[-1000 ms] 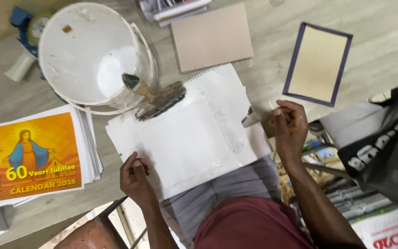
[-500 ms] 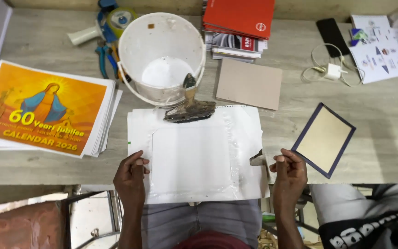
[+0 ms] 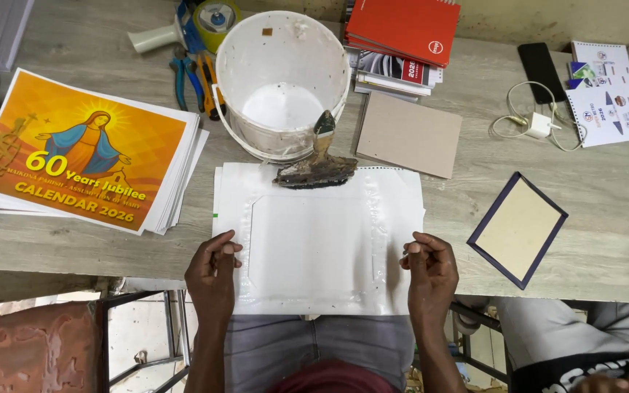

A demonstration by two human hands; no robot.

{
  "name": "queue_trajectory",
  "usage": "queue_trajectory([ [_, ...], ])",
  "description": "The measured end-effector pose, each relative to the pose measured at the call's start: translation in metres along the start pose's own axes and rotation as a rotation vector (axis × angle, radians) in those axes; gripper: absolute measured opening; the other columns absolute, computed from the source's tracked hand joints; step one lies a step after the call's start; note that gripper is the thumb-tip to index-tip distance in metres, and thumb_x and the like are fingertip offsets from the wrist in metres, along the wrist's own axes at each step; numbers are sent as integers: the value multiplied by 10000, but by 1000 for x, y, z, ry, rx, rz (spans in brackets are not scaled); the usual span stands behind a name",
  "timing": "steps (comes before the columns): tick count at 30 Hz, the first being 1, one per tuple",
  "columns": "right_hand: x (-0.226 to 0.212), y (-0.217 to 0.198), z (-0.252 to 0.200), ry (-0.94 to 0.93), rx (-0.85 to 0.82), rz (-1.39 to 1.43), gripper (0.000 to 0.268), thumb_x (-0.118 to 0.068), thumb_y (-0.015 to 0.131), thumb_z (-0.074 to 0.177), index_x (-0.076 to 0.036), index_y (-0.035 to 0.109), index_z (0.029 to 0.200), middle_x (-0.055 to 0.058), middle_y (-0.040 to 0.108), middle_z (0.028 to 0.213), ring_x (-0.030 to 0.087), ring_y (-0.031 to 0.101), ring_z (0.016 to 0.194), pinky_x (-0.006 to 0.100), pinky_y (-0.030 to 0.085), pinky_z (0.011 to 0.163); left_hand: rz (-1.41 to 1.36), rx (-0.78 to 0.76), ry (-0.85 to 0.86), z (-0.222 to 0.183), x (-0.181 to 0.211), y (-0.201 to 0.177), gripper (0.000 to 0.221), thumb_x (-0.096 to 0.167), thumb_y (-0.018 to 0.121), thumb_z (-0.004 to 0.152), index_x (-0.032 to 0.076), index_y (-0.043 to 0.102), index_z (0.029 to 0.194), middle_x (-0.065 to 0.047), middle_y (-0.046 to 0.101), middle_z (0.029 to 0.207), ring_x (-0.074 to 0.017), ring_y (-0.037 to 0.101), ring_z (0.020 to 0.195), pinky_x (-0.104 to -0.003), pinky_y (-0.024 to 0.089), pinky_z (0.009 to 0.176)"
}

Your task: The person applies glue to a white sheet using a brush, places a small cardboard piece on it, and presses it down. They repeat this process with several cardboard pieces, stacking the finished items on the table.

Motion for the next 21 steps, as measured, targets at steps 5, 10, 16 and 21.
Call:
queue_trajectory([
  [5, 12, 0, -3, 35, -5, -46, 274, -268, 673, 968, -63, 673, 1149, 90, 698, 947, 177, 650, 735, 318, 562, 711, -4, -8, -10, 0, -1, 3, 267, 177, 600, 1015, 32, 716, 1208, -120, 751, 966, -185, 694, 870, -300, 591, 719],
  [10, 15, -3, -6, 46, -1, -26, 281, -293, 680, 954, -76, 695, 1132, 64, 705, 919, 168, 648, 731, 310, 563, 714, 14, -19, -50, -2, -5, 7, 269, 174, 611, 1012, 43, 718, 1221, -117, 755, 973, -181, 661, 762, -307, 576, 733],
  [16, 26, -2, -7, 75, -7, -5, 325, -338, 683, 939, -79, 709, 1132, 52, 691, 871, 166, 648, 699, 307, 536, 704, 37, -21, -49, -6, -9, 9, 291, 165, 608, 1011, 28, 709, 1247, -149, 752, 986, -195, 658, 763, -323, 570, 736],
  [21, 30, 1, -9, 157, -18, 8, 358, -367, 693, 908, -82, 732, 1121, 65, 727, 888, 176, 644, 713, 320, 540, 717, 68, 20, -83, -10, -7, 6, 296, 176, 613, 1021, 21, 705, 1256, -149, 745, 1001, -210, 646, 749, -329, 554, 758],
])
Point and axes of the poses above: each hand's wrist, its own z-axis towards the middle knuckle, its own y-axis out of the palm, x = y × z, the point moved 9 cm from there along z, towards the middle knuckle
